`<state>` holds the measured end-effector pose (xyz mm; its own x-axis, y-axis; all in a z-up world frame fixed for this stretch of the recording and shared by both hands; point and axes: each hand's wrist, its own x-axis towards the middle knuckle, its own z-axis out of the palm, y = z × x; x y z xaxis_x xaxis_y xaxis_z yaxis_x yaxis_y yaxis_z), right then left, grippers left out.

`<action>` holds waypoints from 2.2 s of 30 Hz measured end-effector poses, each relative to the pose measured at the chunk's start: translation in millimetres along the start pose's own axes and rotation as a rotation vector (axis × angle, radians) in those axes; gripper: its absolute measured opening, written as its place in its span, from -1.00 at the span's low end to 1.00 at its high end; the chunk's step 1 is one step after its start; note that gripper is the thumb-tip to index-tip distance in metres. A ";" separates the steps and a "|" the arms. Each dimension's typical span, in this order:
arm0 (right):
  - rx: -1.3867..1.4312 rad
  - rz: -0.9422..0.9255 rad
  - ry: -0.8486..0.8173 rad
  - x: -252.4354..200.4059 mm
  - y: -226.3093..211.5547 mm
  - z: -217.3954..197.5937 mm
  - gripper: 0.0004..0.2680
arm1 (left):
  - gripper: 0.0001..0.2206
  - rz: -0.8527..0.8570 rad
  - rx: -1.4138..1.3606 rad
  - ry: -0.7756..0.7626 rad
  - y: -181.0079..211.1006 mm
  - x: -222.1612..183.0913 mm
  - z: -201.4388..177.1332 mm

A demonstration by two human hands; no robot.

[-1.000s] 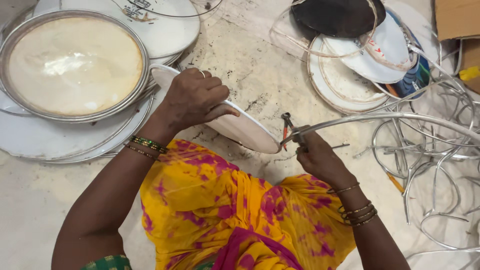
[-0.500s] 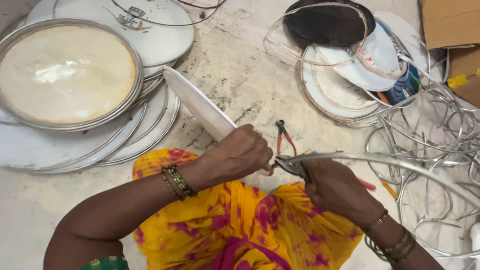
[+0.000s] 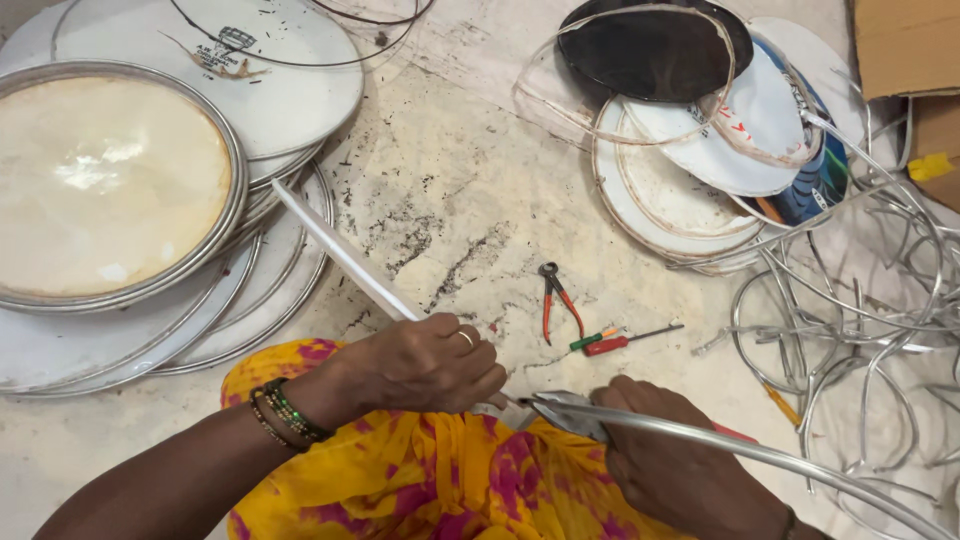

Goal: The person uses pliers to remove the metal rims and circular skins from a large stack of drum heads, pulling the components apart by hand.

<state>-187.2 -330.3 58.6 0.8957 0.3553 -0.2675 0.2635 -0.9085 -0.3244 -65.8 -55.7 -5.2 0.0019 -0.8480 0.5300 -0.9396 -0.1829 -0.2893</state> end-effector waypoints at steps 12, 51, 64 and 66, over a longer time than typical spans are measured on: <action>0.922 0.791 -0.035 -43.3 48.5 -2.1 -0.87 | -0.70 -0.214 -0.066 -0.014 -28.7 -30.6 -1.6; -0.009 0.069 0.086 30.7 10.8 16.4 -0.86 | -0.61 -0.220 -0.176 -0.059 -6.7 9.5 13.8; 0.060 0.073 -0.006 -1.3 6.8 2.7 -0.79 | -0.78 -0.090 -0.062 0.032 -11.2 -15.9 11.4; 0.056 0.067 0.042 -12.0 18.4 7.9 -0.76 | -0.69 -0.113 -0.053 -0.013 -15.5 -24.6 22.1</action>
<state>-195.9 -349.5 48.7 0.9252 0.2839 -0.2519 0.1835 -0.9156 -0.3579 -43.7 -43.0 -31.3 0.1125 -0.8301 0.5461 -0.9499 -0.2512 -0.1862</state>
